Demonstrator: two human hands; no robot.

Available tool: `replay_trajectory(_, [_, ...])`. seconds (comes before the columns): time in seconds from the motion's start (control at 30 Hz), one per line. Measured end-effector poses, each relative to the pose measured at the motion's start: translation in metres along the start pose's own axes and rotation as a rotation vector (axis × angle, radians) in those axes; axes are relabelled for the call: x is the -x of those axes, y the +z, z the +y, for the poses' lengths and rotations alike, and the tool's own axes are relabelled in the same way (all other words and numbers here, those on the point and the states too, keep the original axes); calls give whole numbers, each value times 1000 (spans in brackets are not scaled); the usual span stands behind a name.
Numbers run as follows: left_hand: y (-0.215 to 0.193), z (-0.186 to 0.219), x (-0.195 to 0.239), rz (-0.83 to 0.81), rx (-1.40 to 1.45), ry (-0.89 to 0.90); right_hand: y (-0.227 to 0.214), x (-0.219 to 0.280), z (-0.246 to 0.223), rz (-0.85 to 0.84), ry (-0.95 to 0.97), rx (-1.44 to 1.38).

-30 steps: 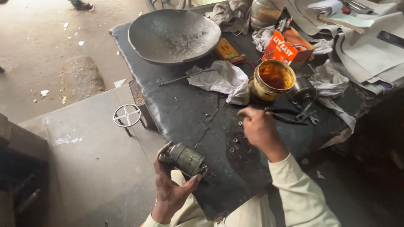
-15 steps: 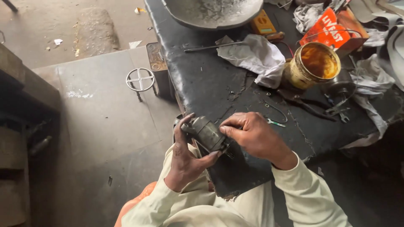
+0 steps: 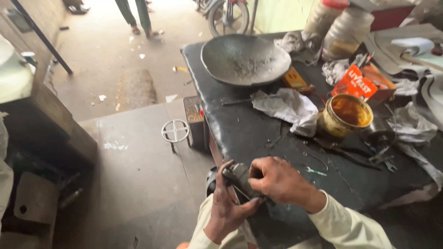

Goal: The person sits at a cluttered workbench and repairs an automotive starter motor by hand, pulling off the end cap and drive assembly, separating the armature from the housing, handling small screws and washers, and reassembling the components back together on the bench.

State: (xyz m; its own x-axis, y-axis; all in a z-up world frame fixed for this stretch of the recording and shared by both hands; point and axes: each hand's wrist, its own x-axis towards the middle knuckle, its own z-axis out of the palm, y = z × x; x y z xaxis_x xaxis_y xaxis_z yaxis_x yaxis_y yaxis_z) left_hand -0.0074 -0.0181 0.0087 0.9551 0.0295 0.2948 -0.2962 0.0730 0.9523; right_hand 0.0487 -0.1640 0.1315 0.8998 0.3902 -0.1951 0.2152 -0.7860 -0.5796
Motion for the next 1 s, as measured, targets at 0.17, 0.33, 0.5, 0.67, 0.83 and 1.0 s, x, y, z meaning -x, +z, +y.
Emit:
replay_trajectory(0.17, [0,3,0,20,-44,56,4,2,7,105,-55,36])
replay_trajectory(0.33, [3,1,0,25,-39,22,-2,-7,19,51,-4,-50])
replay_trajectory(0.5, [5,2,1,35,8,-67,-4,-7,28,-23,-28,-208])
replay_trajectory(0.67, [4,0,1,41,-180,-16,-2,5,57,366,-120,-99])
replay_trajectory(0.83, [4,-7,0,57,-139,-174,-4,6,113,783,-328,164])
replay_trajectory(1.0, [13,-18,3,97,-128,78,-14,1,136,779,-47,246])
